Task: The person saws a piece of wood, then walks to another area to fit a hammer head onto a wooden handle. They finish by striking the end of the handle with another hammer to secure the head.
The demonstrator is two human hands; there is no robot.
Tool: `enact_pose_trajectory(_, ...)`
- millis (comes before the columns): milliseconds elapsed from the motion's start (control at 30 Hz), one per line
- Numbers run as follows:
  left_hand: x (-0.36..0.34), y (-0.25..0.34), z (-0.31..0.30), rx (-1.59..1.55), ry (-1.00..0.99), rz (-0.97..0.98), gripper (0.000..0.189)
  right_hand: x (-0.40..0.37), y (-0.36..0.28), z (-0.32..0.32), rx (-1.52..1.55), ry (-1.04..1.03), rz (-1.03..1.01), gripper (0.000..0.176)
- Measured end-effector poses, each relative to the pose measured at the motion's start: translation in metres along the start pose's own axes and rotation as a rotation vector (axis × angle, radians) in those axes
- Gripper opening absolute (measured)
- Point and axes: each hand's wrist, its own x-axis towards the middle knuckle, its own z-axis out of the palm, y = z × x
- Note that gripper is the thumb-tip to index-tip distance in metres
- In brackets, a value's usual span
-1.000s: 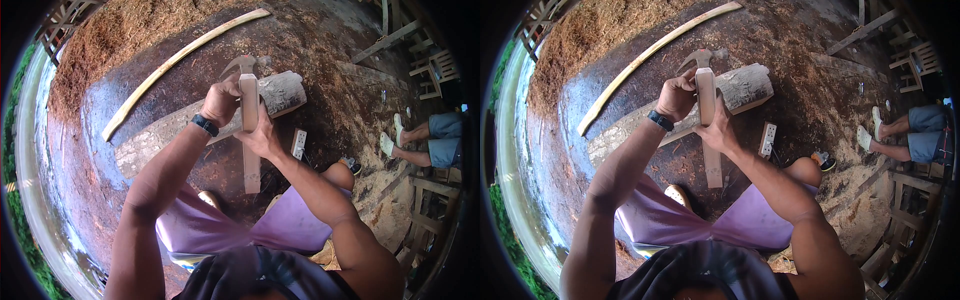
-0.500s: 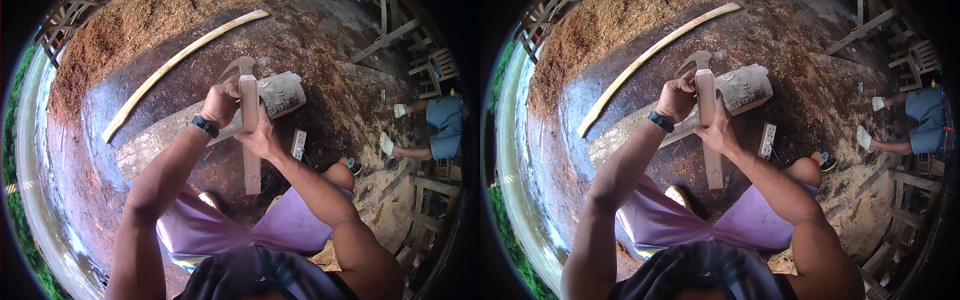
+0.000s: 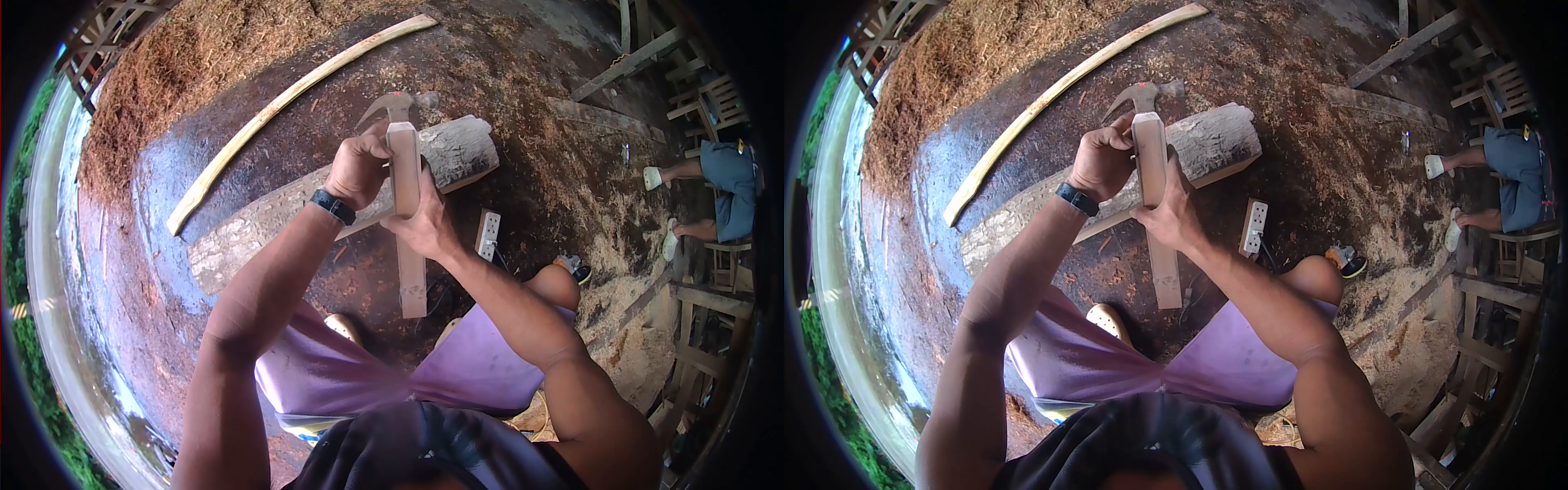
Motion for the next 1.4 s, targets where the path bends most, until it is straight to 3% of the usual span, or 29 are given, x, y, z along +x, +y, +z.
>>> enact_pose_trajectory(233, -0.002, 0.003, 0.002, -0.038, 0.038, 0.003, 0.056, -0.001, 0.011, 0.004, -0.010, 0.008, -0.037, 0.107)
enact_pose_trajectory(333, -0.004, 0.006, 0.006, -0.088, 0.048, 0.026, 0.051, -0.002, 0.003, -0.002, -0.148, 0.013, -0.058, 0.112)
enact_pose_trajectory(500, -0.003, 0.007, 0.009, -0.168, 0.050, 0.069, 0.048, 0.002, -0.015, -0.020, -0.270, -0.111, 0.076, 0.105)
enact_pose_trajectory(667, -0.001, 0.004, -0.003, -0.228, 0.027, 0.037, 0.047, 0.006, -0.004, -0.025, -0.275, -0.043, 0.014, 0.103)
enact_pose_trajectory(733, -0.001, 0.003, -0.005, -0.202, -0.009, 0.030, 0.036, 0.011, -0.007, -0.031, -0.277, -0.043, 0.018, 0.105)
enact_pose_trajectory(800, -0.001, 0.003, -0.005, -0.187, -0.019, 0.026, 0.030, 0.015, -0.018, -0.040, -0.349, -0.119, 0.156, 0.104)
enact_pose_trajectory(900, -0.004, 0.003, 0.003, -0.161, -0.013, 0.035, 0.022, 0.013, -0.011, -0.040, -0.402, -0.031, 0.004, 0.091)
enact_pose_trajectory(1033, -0.007, 0.005, 0.011, -0.133, 0.011, 0.042, 0.018, 0.013, -0.019, -0.046, -0.410, -0.050, 0.044, 0.089)
enact_pose_trajectory(1267, -0.003, 0.002, 0.001, -0.080, 0.062, -0.018, 0.039, 0.021, -0.007, -0.055, -0.378, -0.014, -0.062, 0.077)
enact_pose_trajectory(1400, -0.008, 0.004, 0.006, -0.118, 0.151, -0.070, 0.066, 0.026, 0.008, -0.056, -0.407, 0.004, -0.175, 0.069)
